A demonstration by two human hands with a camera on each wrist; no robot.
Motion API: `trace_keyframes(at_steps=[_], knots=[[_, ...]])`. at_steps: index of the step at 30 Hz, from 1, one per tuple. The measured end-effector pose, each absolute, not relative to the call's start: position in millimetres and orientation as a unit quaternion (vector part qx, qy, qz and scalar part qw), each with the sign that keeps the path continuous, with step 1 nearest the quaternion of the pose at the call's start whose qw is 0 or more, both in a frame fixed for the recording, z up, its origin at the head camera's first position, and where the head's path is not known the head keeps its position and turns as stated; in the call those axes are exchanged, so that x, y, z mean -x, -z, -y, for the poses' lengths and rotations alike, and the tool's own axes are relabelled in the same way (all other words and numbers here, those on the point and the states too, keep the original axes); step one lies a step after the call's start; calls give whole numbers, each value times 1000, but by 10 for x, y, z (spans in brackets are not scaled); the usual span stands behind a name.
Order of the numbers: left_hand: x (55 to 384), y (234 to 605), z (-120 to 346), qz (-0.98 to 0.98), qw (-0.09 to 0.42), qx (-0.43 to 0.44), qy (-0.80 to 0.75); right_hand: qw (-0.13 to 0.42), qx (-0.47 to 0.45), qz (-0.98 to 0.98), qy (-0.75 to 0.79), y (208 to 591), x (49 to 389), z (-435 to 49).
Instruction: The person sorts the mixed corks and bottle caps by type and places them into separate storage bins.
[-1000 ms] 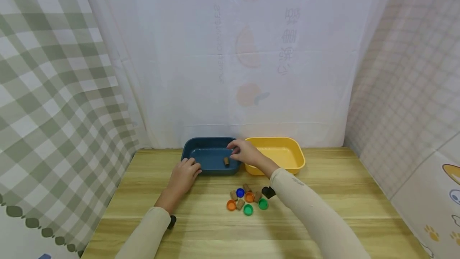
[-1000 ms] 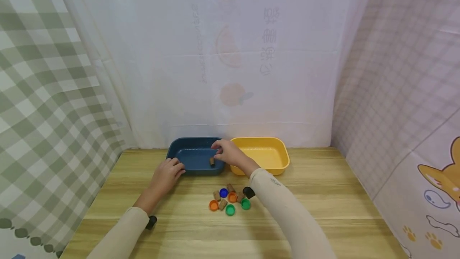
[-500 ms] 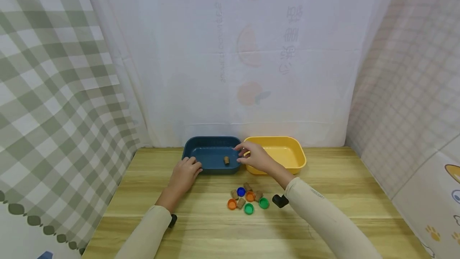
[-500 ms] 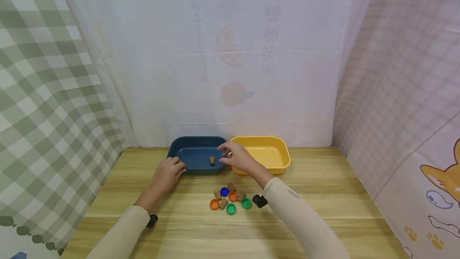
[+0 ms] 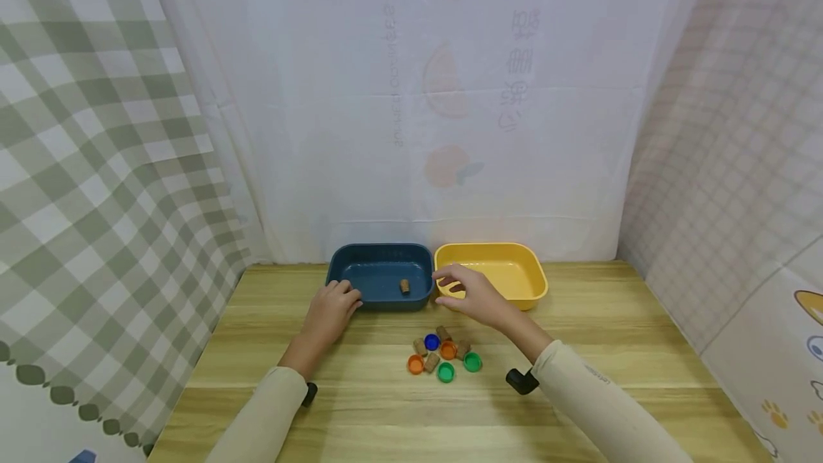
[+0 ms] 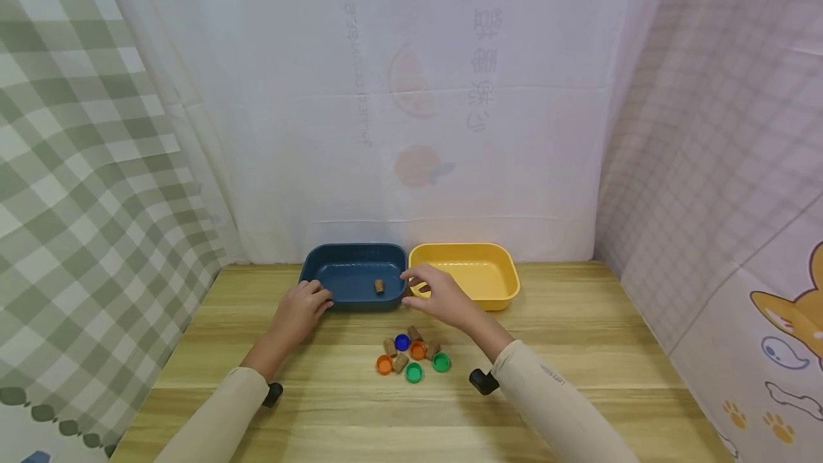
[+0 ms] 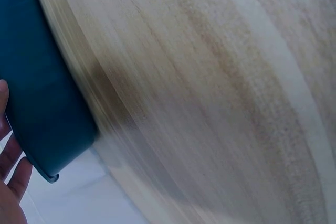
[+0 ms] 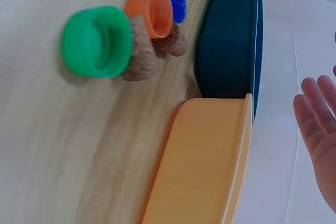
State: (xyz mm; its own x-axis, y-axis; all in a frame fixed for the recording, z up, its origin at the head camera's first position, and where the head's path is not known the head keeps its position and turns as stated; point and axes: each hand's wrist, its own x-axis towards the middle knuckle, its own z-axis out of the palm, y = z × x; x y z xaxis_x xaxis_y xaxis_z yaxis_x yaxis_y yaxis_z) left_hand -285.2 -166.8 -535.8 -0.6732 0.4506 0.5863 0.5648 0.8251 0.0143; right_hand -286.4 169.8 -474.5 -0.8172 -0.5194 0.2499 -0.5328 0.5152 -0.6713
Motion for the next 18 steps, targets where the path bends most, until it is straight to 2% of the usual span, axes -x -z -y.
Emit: trace_keyframes(at_steps=[9, 18], knots=[[2845, 5360, 1665, 911, 293, 273, 101, 41, -301, 859, -411, 4856, 2614, -1873], [2850, 5358, 1653, 910, 294, 272, 111, 34, -293, 873, -389, 4958, 2362, -2043]])
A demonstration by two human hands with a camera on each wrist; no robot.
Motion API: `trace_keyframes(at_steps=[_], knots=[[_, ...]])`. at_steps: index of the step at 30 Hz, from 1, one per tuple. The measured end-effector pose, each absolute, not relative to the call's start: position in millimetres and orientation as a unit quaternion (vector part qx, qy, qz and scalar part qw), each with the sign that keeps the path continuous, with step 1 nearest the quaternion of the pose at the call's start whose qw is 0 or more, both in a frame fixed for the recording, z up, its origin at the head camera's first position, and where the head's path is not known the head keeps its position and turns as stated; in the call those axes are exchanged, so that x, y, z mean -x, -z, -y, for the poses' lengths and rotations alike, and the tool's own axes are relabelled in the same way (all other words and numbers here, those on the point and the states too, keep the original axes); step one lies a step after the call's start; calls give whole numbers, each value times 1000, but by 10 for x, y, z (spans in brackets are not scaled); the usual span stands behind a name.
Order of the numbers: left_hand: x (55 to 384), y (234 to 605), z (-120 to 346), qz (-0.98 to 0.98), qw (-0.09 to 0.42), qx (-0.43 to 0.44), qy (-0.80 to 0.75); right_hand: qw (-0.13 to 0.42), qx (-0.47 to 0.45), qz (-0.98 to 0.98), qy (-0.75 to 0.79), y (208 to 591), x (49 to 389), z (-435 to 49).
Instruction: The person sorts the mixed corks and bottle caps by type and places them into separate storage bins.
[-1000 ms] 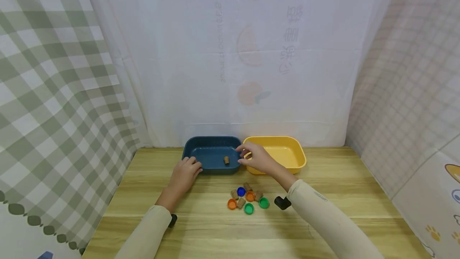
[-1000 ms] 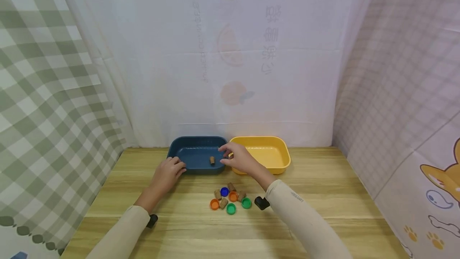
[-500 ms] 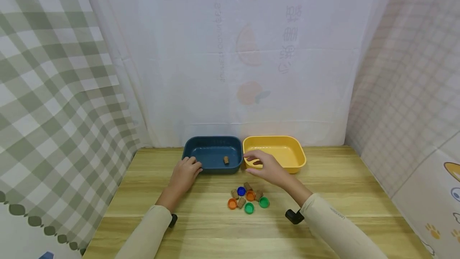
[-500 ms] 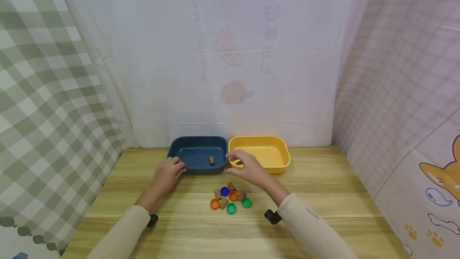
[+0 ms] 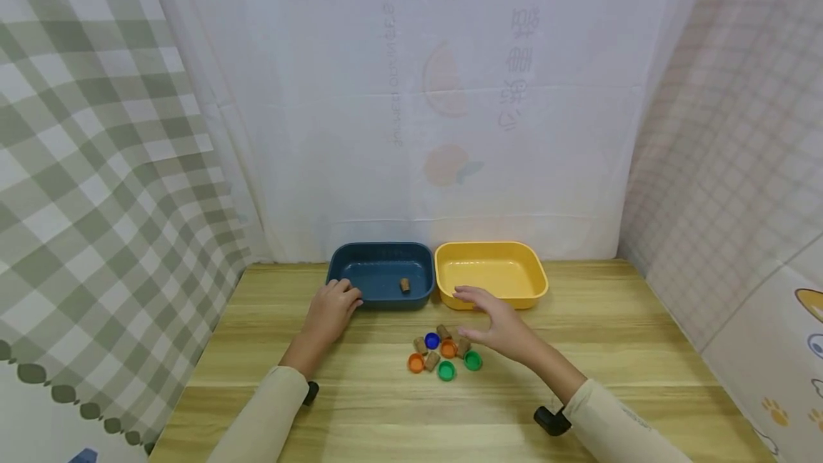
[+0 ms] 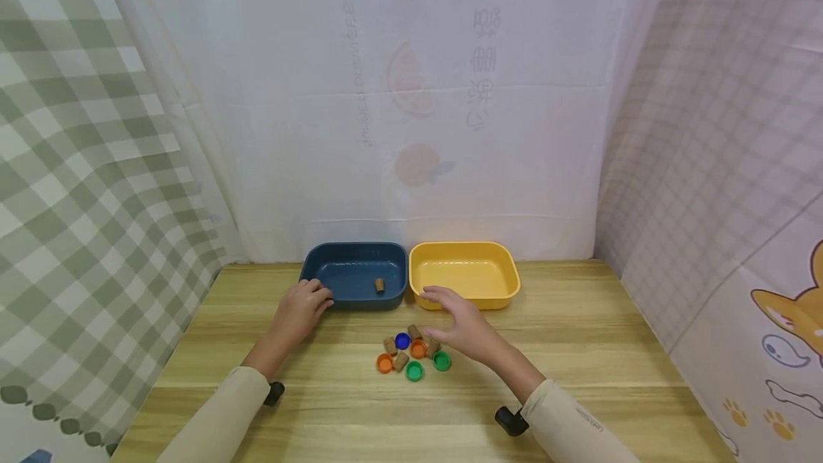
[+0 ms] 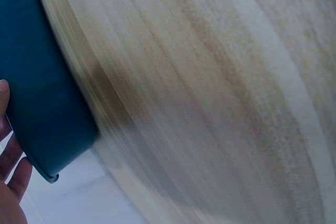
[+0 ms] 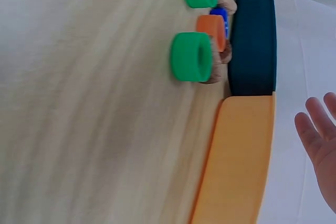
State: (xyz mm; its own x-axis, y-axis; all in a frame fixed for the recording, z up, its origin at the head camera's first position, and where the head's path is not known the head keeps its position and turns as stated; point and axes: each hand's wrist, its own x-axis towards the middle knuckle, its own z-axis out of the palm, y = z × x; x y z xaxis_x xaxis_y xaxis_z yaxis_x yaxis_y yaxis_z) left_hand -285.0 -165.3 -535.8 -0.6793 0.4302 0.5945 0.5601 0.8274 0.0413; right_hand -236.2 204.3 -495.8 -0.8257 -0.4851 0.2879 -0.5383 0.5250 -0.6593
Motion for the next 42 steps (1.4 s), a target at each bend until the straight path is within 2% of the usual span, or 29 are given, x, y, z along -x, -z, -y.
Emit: trace_keyframes(at_steps=[9, 19, 27, 42], knots=[[2837, 5344, 1655, 910, 293, 272, 108, 13, -272, 896, -350, 5109, 2164, -2151], [2860, 5334, 1652, 912, 289, 269, 109, 5, -271, 899, -344, 5317, 2091, -2213], [2860, 5330, 1652, 914, 288, 267, 103, -40, -215, 919, -327, 5406, 2029, -2206], [2848, 5339, 1656, 914, 284, 269, 104, -26, -218, 922, -318, 5500, 2009, -2164]])
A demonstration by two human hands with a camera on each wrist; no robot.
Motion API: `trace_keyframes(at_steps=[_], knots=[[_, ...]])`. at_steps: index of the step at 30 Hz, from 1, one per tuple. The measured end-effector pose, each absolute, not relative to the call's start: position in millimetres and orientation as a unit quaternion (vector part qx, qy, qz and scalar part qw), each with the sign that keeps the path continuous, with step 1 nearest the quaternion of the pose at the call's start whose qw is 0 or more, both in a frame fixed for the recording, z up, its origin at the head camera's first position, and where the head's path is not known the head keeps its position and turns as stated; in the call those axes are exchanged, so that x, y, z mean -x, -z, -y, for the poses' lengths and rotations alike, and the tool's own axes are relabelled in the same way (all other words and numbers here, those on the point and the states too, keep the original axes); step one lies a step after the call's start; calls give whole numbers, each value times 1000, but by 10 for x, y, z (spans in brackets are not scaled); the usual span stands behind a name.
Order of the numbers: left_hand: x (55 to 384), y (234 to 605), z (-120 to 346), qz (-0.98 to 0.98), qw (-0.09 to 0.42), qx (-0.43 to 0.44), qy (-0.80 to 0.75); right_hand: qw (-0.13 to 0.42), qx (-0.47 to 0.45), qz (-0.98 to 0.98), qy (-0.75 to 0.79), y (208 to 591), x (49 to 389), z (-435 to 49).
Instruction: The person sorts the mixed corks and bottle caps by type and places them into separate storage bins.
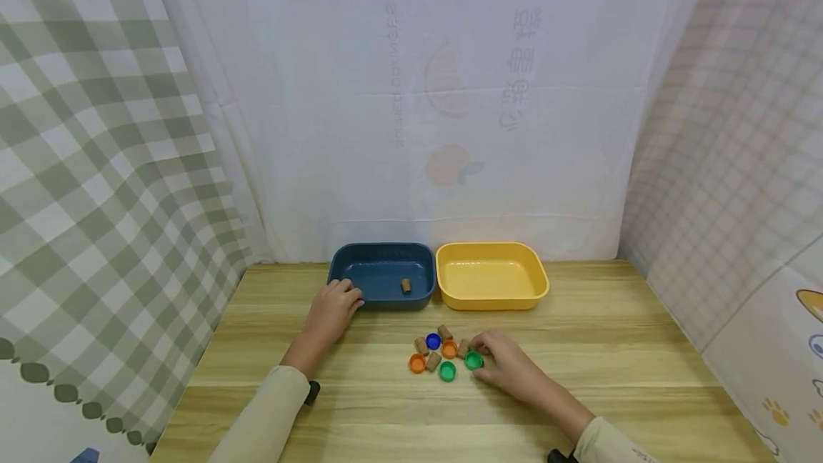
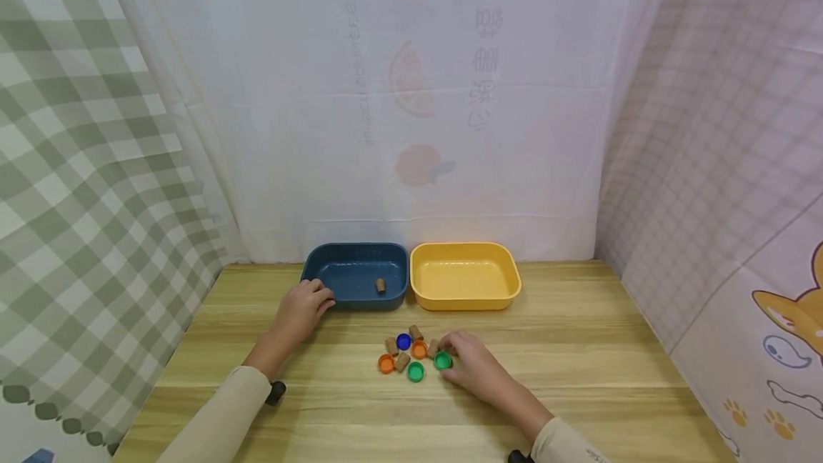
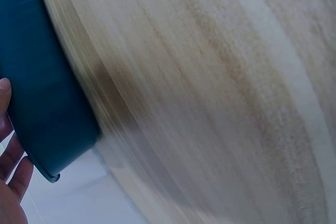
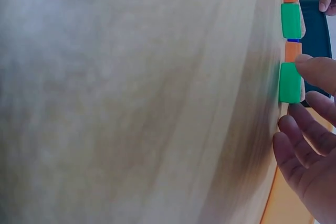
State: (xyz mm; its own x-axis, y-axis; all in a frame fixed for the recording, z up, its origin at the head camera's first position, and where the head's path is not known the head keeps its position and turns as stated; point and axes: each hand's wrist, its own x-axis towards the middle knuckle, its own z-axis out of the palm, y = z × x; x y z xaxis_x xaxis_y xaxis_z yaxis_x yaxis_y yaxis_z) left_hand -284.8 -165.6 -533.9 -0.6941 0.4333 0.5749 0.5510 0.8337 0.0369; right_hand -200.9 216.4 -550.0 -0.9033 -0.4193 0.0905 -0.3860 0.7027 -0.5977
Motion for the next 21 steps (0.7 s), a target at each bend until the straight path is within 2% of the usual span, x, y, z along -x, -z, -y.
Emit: trace_keyframes(at_steps=[21], knots=[[2855, 5354, 1654, 920, 275, 261, 97, 16, 236, -913, 332, 5461, 1998, -2190]])
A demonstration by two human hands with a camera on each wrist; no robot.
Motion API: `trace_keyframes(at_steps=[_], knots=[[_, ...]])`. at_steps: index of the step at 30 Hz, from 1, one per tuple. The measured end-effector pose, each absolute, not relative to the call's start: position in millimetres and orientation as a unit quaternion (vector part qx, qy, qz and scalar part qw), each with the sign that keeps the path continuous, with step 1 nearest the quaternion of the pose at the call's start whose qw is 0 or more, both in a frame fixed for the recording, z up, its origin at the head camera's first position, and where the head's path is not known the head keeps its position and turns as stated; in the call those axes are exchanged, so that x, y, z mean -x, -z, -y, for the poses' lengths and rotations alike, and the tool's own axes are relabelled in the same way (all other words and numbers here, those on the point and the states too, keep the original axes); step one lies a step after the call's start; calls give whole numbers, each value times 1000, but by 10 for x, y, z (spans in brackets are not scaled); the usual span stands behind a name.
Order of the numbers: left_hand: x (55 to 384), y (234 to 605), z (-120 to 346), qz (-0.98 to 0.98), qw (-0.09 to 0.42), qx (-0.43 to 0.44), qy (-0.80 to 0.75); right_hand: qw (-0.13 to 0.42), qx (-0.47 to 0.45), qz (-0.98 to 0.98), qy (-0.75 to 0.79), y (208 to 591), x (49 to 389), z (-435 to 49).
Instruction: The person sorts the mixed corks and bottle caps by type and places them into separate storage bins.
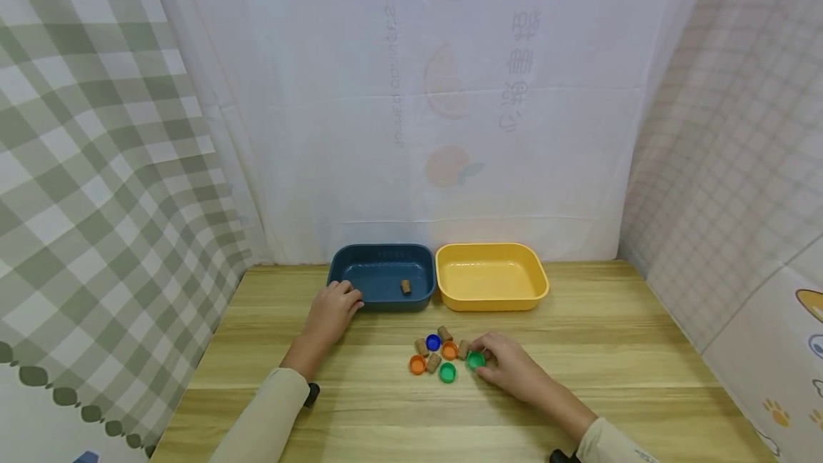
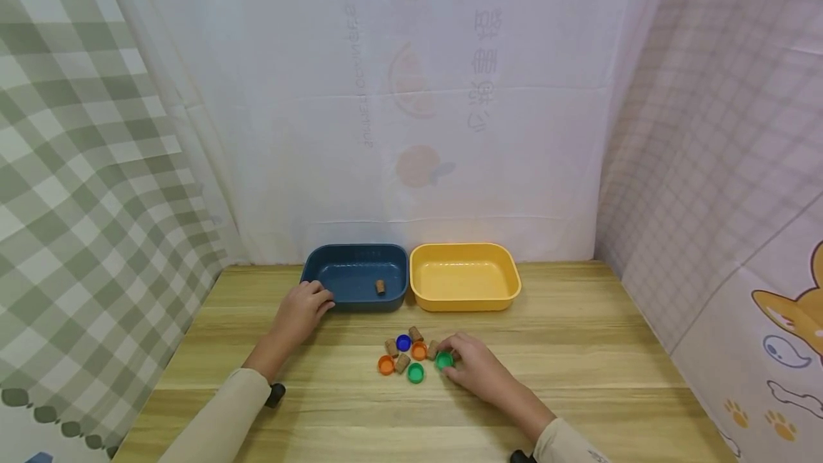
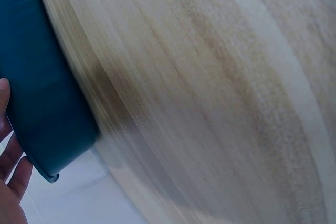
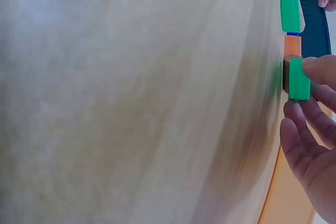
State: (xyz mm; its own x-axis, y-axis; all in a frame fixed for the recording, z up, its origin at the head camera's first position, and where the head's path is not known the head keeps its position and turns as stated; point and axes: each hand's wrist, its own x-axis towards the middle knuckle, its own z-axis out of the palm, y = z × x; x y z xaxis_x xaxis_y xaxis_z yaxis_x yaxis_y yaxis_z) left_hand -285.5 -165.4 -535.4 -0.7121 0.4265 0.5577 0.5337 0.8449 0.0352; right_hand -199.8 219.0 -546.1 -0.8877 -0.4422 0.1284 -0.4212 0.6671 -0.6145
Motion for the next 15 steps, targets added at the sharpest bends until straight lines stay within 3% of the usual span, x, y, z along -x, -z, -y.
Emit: trace_keyframes(at_steps=[15], knots=[[2866, 5369, 1659, 916, 281, 266, 104, 4, 218, -919, 328, 5263, 2069, -2244]])
